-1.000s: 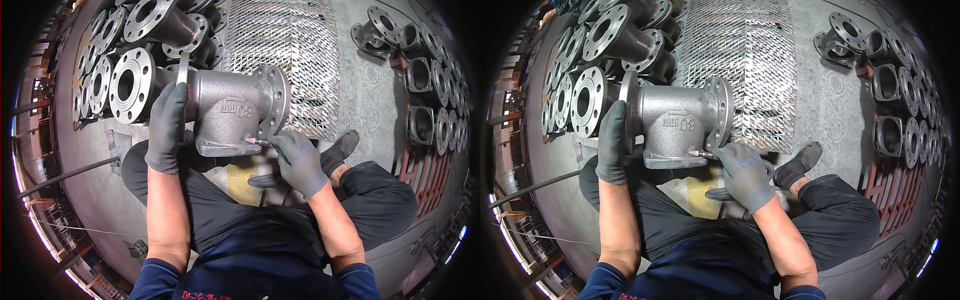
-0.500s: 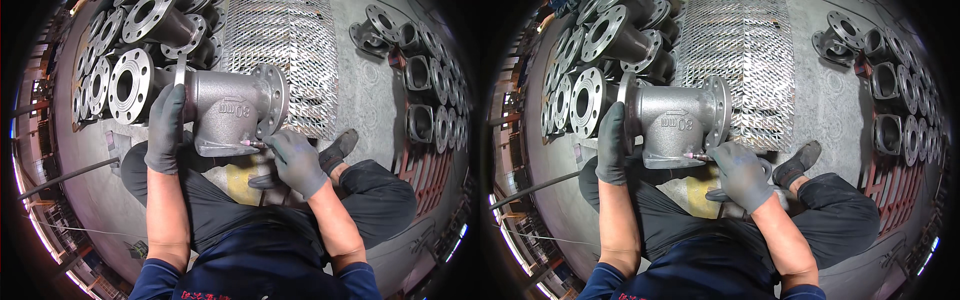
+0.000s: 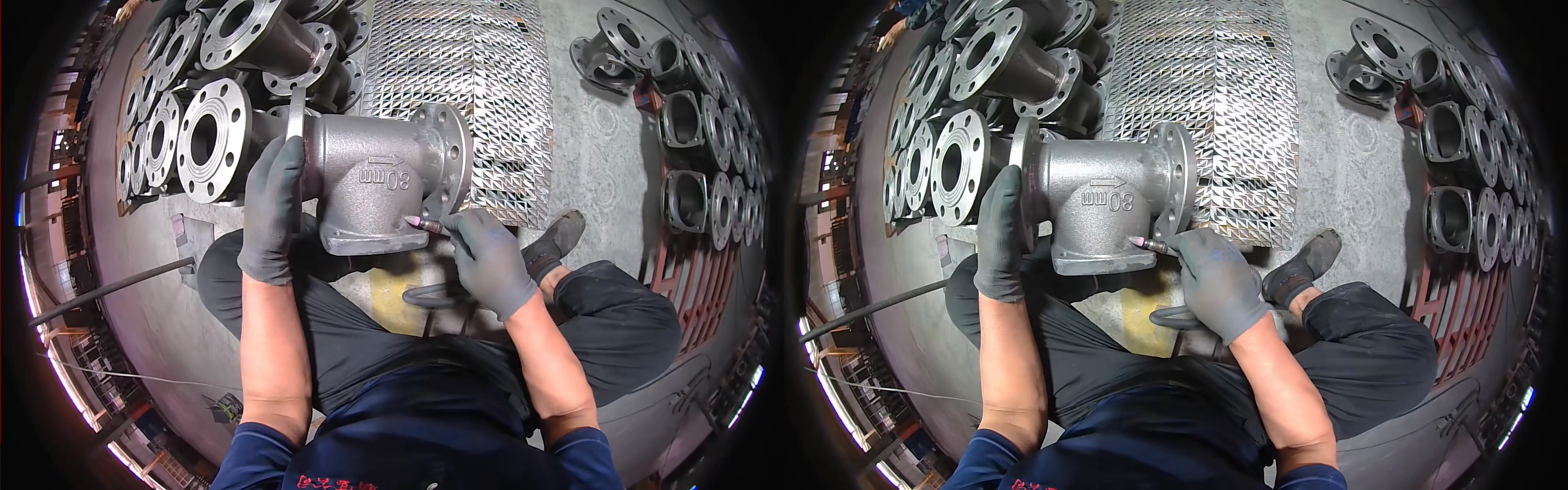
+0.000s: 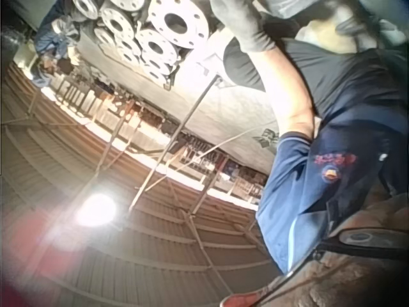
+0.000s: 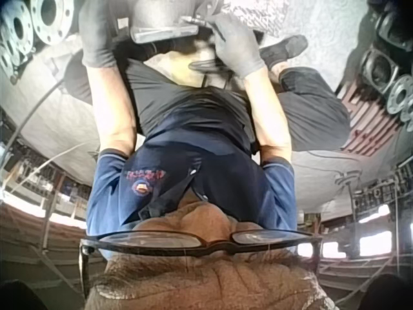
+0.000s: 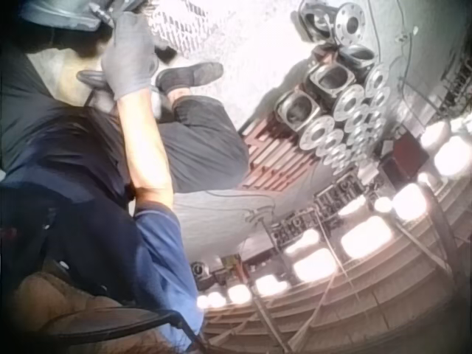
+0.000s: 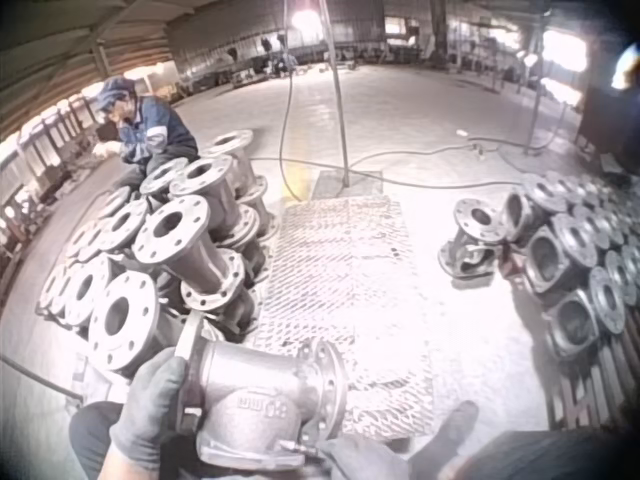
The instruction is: The recorder is using a rotary tool to grind and smooth the surface of a metal flange part.
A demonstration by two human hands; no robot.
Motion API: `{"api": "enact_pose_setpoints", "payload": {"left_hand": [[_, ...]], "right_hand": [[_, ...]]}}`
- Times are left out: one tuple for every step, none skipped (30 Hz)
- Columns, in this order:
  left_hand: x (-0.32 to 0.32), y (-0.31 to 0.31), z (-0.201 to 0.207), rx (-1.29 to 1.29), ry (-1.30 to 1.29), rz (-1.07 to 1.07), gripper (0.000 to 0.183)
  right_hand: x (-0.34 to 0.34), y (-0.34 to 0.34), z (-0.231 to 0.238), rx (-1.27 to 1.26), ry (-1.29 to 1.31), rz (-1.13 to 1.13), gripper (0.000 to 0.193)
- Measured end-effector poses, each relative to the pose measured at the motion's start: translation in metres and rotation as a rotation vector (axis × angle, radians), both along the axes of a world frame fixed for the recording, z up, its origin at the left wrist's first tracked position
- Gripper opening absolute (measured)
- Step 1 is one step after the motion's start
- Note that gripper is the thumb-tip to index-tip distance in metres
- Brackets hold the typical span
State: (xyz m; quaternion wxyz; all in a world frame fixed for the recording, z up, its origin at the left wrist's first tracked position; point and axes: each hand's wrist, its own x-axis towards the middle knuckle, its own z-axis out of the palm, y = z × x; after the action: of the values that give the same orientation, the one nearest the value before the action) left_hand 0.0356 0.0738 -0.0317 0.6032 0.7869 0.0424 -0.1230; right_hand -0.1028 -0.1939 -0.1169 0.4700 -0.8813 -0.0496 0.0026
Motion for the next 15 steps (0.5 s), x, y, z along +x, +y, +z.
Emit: {"api": "enact_pose_setpoints", "payload": {"left_hand": [[0.000,0.001,0.000,0.001,0.000,0.002,0.039],[0.000,0.003,-0.001,0.004,0.005,0.008,0.040],[0.000,0.005,-0.002,0.007,0.009,0.015,0.040],[0.000,-0.001,-0.002,0.006,0.009,0.015,0.040],[-0.002,-0.011,-0.001,-0.033,-0.012,0.089,0.042],[-0.003,-0.017,-0.001,-0.072,-0.032,0.162,0.044],[-0.003,-0.017,-0.001,-0.075,-0.035,0.161,0.044],[-0.004,-0.016,-0.001,-0.057,-0.040,0.141,0.044],[-0.005,-0.016,-0.002,-0.040,-0.047,0.120,0.045],[-0.003,-0.014,-0.005,0.043,-0.117,0.076,0.047],[-0.004,-0.014,-0.007,0.034,-0.120,0.072,0.047],[-0.006,-0.015,-0.007,0.036,-0.096,0.091,0.043],[-0.008,-0.017,-0.007,0.037,-0.069,0.107,0.040],[-0.007,-0.014,-0.012,0.028,-0.070,0.100,0.040],[-0.007,-0.004,-0.024,0.195,-0.249,0.005,0.033]], "right_hand": [[0.000,-0.001,-0.001,0.011,-0.003,-0.014,0.029],[0.000,0.000,0.000,0.012,-0.003,-0.013,0.029],[0.001,0.002,0.002,0.015,0.002,-0.012,0.027],[0.002,0.003,0.003,0.018,0.006,-0.013,0.025],[0.001,0.002,0.003,0.016,0.005,-0.012,0.025],[0.000,-0.002,0.003,0.007,-0.016,-0.029,0.025],[-0.002,-0.006,0.003,-0.002,-0.040,-0.046,0.025],[-0.005,-0.010,0.008,-0.006,-0.043,-0.047,0.025],[-0.011,-0.015,0.016,0.051,0.063,-0.073,0.030],[-0.017,-0.018,0.021,0.105,0.169,-0.101,0.035],[-0.022,-0.019,0.023,0.097,0.164,-0.106,0.035],[-0.028,-0.019,0.024,0.125,0.177,-0.116,0.039],[-0.034,-0.018,0.026,0.152,0.191,-0.127,0.043],[-0.039,-0.015,0.029,0.186,0.180,-0.122,0.049],[-0.043,-0.011,0.028,0.178,0.177,-0.129,0.049]]}}
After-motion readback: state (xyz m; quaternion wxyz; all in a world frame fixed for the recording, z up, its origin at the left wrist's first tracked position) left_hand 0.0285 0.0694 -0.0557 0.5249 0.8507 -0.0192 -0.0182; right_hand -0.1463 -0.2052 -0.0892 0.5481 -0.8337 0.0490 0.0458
